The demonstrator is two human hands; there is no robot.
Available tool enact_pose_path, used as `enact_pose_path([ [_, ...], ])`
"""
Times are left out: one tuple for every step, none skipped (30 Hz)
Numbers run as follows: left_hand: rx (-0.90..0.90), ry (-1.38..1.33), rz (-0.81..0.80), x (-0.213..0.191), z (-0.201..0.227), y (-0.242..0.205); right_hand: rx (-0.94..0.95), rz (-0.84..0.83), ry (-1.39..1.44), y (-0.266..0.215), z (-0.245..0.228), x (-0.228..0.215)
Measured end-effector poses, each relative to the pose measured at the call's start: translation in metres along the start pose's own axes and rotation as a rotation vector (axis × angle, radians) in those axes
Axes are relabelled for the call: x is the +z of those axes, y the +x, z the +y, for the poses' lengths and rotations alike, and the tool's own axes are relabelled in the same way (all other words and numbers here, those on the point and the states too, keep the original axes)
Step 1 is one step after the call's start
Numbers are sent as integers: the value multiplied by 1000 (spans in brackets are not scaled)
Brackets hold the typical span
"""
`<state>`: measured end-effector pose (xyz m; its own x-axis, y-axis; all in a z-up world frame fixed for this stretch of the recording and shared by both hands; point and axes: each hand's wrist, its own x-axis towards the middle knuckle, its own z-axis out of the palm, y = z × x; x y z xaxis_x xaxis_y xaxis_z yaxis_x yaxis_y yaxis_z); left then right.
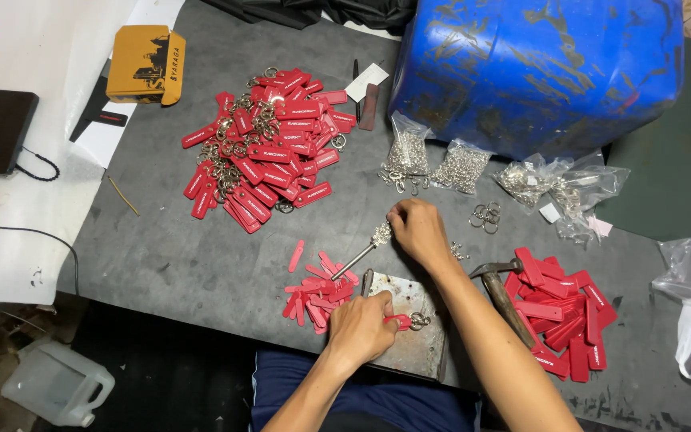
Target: Assembling red tags with metal components using hands and a hammer
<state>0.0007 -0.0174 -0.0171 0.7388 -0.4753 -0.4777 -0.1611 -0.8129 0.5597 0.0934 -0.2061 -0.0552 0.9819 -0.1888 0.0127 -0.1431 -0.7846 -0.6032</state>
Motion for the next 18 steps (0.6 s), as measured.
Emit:
enact_pose_path([
  [-3, 0, -2, -1, 0, 1, 1, -3, 2, 3, 1, 0],
  [-7, 0, -6, -1, 0, 1, -37, -28, -61, 7, 1, 1],
  [-8, -1, -13, 0, 0, 1, -70, -53, -125, 7, 3, 1],
  [-10, -2, -21, -2, -1, 0, -64, -58, -124, 7, 4, 1],
  [-9, -3, -16, -3, 0, -1, -99, -46, -60, 6, 7, -1],
  [-9, -3, -11, -4, 1, -1, -133, -33, 5, 5, 9, -2],
  [-14, -7, -22, -12, 3, -4, -125, -42, 6, -9, 0, -15],
  [4, -65, -62, -21, 6, -6, -111, -68, 69, -22, -9, -28],
  [24, -122, -100, -30, 8, -8, -97, -92, 132, -35, -19, -41],
  [20, -124, -109, -29, 7, -10, -89, -98, 132, -58, -25, -49],
  [22, -117, -102, -29, 7, -9, -104, -164, 163, -79, -30, -58],
  [23, -109, -96, -29, 8, -9, -120, -230, 193, -99, -37, -67],
  [25, -110, -101, -29, 7, -9, -114, -231, 192, -117, -34, -66],
  [26, -109, -95, -28, 7, -9, -130, -214, 164, -134, -32, -65],
  [25, -110, -88, -28, 7, -10, -147, -200, 137, -152, -30, -65],
  [25, -112, -92, -28, 6, -9, -143, -202, 136, -160, -28, -59],
  [27, -106, -90, -28, 6, -9, -156, -150, 100, -167, -26, -55],
  [29, -101, -88, -27, 7, -9, -170, -98, 63, -175, -24, -50],
])
